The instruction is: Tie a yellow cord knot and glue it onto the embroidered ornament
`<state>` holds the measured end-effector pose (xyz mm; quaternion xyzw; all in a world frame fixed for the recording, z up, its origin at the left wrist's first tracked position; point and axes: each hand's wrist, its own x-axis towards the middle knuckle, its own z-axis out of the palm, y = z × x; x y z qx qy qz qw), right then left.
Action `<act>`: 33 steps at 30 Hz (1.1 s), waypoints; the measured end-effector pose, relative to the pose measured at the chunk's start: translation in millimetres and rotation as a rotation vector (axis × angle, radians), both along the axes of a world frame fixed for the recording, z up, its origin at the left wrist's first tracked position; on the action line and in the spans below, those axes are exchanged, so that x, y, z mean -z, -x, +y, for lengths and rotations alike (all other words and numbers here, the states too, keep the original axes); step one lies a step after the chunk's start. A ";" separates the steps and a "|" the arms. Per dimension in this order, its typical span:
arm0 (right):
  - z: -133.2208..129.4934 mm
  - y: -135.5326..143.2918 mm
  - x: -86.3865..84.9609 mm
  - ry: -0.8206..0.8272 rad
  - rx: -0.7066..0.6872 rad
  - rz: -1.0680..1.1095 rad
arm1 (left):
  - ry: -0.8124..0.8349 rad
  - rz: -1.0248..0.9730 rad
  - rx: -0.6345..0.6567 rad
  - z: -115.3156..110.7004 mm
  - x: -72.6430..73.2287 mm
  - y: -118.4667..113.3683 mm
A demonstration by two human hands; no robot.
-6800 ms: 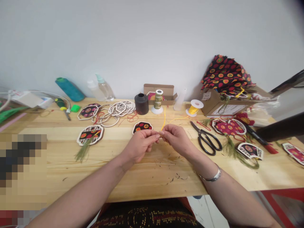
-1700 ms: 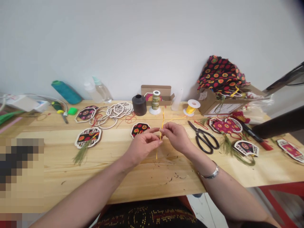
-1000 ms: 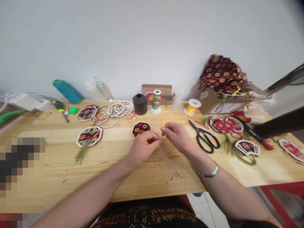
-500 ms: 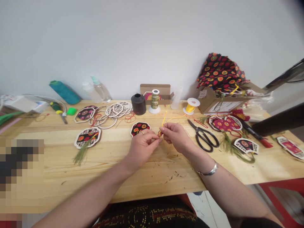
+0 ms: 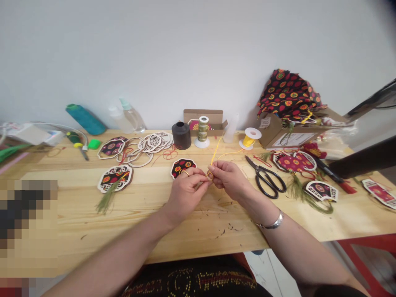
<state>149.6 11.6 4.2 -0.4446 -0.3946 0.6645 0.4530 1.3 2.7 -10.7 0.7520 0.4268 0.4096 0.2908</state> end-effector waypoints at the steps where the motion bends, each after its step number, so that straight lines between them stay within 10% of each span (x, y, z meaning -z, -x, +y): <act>1: 0.1 0.1 -0.1 -0.010 0.010 -0.022 | 0.023 -0.016 0.003 -0.4 -0.9 0.1; 9: -0.3 -1.0 -3.1 -0.147 0.020 -0.308 | 0.428 -0.195 0.041 -0.2 -2.2 -0.2; 20: -1.5 1.0 -5.2 -0.225 -0.011 -0.474 | 0.227 -0.104 -0.004 8.8 -4.1 4.0; 33: -0.6 -0.9 -1.3 -0.299 -0.014 -0.572 | 0.711 -0.381 0.096 9.1 -7.8 4.2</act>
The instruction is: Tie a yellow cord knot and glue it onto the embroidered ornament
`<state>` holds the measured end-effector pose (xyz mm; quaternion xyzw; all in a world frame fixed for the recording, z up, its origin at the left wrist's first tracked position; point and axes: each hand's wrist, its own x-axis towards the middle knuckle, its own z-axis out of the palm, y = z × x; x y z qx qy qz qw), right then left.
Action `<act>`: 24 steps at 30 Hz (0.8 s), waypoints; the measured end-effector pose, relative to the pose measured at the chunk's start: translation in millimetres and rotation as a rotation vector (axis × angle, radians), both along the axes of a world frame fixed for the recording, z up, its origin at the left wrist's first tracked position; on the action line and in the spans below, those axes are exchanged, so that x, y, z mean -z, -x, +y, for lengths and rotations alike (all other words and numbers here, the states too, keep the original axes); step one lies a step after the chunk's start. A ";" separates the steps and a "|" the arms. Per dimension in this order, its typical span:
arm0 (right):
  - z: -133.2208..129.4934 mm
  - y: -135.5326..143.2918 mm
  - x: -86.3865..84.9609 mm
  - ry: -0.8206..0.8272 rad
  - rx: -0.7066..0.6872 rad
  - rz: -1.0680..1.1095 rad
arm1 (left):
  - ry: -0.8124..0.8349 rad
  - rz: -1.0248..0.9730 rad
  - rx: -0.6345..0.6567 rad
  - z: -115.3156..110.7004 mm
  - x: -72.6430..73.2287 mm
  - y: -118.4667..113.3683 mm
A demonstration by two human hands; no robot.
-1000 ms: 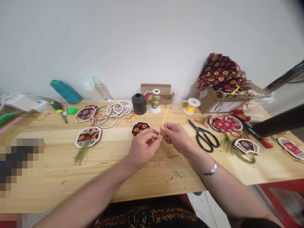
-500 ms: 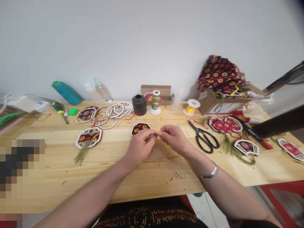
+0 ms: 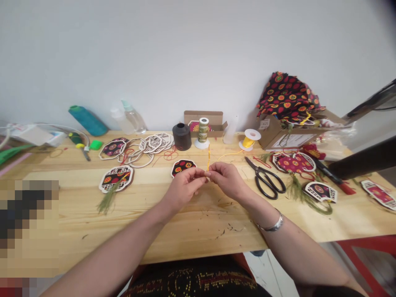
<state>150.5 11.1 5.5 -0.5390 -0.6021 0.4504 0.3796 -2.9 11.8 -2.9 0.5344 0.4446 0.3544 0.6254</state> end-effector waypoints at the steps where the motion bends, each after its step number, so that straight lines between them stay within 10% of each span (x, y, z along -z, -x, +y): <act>1: 0.1 -0.3 -0.2 -0.002 -0.001 0.002 | 0.017 -0.002 -0.004 0.6 1.0 0.5; 24: -1.3 -1.6 -4.2 -0.001 -0.038 0.036 | 0.202 -0.098 -0.077 5.9 -3.7 1.0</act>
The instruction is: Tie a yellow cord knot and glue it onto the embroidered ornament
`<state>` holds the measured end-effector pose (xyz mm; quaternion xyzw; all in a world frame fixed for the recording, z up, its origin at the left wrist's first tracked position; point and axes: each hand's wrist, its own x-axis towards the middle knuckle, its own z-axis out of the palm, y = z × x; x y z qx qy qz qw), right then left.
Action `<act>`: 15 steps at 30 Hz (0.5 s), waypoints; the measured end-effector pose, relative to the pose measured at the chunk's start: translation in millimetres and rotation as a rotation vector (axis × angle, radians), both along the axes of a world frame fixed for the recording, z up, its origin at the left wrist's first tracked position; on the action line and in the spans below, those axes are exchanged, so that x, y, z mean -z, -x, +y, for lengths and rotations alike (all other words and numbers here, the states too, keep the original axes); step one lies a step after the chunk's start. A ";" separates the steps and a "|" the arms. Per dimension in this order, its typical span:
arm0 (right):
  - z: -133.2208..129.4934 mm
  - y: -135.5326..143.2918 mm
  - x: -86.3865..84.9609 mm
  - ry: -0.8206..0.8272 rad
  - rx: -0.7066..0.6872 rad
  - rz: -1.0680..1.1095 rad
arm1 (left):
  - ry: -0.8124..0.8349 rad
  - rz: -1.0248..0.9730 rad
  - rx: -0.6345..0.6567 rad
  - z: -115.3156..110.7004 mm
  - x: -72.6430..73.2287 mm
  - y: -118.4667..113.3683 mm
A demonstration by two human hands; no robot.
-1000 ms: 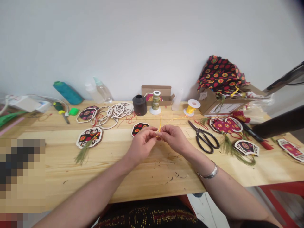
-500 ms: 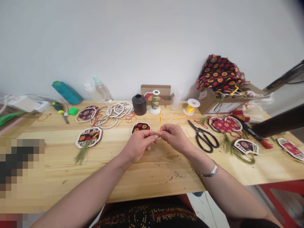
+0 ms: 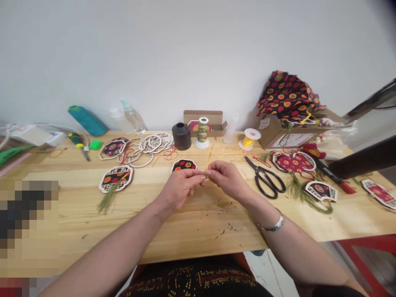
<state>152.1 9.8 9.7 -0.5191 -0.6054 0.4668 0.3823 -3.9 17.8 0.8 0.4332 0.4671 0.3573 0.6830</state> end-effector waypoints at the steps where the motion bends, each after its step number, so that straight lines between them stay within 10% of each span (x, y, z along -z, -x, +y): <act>1: 0.2 -1.1 0.1 -0.033 -0.005 -0.028 | -0.004 0.005 -0.013 0.2 -0.6 -0.2; 15: -13.8 0.8 2.3 -0.491 0.085 -0.567 | -0.034 0.002 -0.191 1.9 1.8 -1.0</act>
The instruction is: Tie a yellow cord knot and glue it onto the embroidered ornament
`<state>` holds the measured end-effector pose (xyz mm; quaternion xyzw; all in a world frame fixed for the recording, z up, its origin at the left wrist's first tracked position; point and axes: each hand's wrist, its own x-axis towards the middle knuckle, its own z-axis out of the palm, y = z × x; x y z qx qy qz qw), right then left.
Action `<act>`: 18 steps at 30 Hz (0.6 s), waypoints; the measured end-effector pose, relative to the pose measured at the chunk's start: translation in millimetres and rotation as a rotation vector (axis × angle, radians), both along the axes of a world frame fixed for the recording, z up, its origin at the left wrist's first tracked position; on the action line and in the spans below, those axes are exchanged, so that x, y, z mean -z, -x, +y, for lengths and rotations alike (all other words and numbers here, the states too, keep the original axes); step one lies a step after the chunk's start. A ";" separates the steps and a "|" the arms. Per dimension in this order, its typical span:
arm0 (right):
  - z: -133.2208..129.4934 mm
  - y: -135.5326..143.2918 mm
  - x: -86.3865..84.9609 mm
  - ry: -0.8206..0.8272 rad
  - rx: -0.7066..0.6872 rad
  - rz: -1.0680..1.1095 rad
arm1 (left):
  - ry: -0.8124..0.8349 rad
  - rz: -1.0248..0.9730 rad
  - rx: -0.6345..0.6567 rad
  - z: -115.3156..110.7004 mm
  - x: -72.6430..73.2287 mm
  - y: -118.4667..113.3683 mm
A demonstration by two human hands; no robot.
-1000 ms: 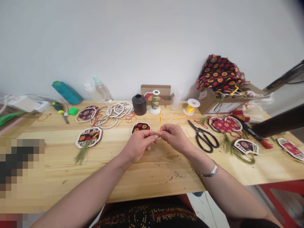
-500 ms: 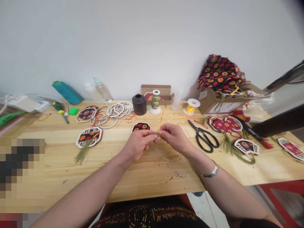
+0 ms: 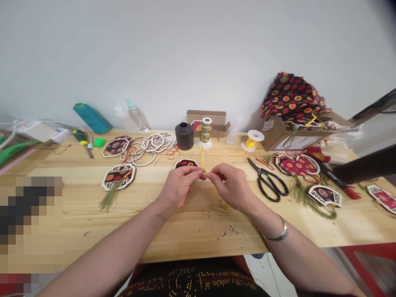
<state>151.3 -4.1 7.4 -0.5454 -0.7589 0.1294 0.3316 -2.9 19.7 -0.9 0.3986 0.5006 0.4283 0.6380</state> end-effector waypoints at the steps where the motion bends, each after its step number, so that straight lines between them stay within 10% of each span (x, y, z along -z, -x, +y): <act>1: -2.1 2.5 1.8 -0.058 -0.027 -0.049 | 0.014 -0.018 -0.014 0.1 0.3 -0.1; 11: -11.1 14.6 12.5 -0.468 -0.382 -0.622 | 0.087 -0.204 0.055 1.1 -0.8 3.8; 16: -14.5 12.8 2.7 -0.376 -0.635 -0.260 | 0.062 -0.227 0.063 0.8 -1.0 4.2; 18: -13.1 10.3 -0.6 -0.283 -0.522 0.022 | 0.068 -0.235 0.061 0.3 -1.2 3.4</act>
